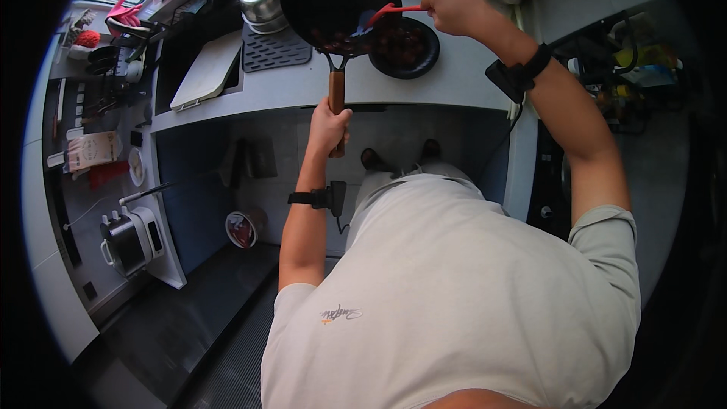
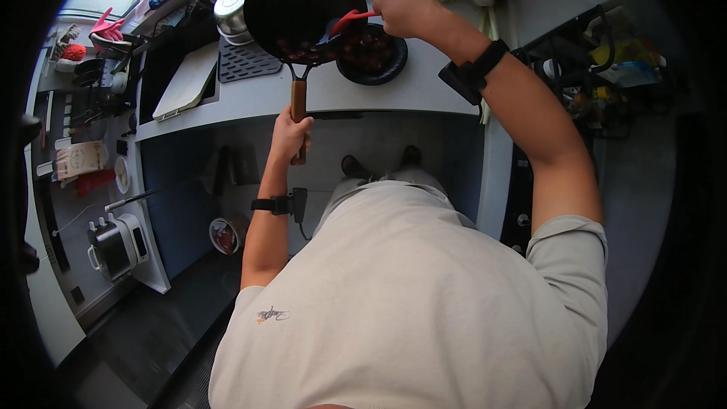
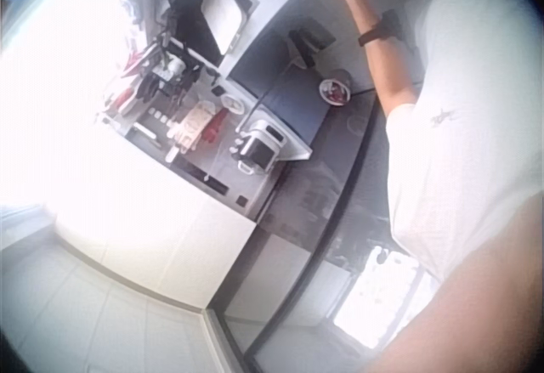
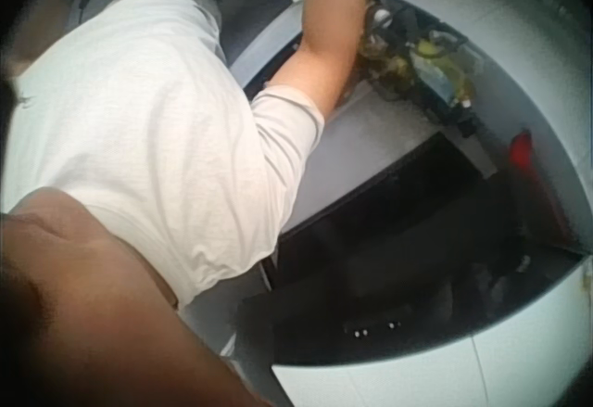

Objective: The person stirs sliced meat in a frying pan on an induction cooktop using a red spatula. They then transfer the cooked meat into a black bowl and season it with a grinder.

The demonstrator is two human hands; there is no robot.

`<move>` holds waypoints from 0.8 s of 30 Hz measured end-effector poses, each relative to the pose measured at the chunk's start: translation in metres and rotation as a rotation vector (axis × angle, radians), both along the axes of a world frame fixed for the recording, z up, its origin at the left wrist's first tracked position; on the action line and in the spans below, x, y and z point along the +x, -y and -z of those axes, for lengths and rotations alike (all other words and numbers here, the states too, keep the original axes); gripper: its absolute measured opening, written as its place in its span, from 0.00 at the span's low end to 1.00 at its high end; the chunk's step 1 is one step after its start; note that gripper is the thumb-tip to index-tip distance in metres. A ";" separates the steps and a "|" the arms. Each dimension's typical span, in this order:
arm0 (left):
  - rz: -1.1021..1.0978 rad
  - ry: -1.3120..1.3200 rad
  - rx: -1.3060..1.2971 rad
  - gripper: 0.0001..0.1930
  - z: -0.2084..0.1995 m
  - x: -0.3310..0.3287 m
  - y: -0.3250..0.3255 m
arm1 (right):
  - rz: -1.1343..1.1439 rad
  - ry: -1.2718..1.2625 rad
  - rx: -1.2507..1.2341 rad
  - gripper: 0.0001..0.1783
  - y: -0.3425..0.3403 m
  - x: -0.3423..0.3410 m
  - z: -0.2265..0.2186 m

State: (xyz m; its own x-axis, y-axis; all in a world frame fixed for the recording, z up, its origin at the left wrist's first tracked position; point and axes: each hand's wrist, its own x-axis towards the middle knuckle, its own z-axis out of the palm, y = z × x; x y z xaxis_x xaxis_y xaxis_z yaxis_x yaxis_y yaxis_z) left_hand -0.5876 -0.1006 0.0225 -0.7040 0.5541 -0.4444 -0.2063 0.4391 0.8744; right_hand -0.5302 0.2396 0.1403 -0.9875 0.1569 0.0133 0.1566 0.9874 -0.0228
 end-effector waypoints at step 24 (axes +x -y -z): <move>0.000 -0.035 -0.013 0.11 0.011 0.005 0.001 | -0.061 0.197 -0.017 0.13 0.008 0.000 -0.035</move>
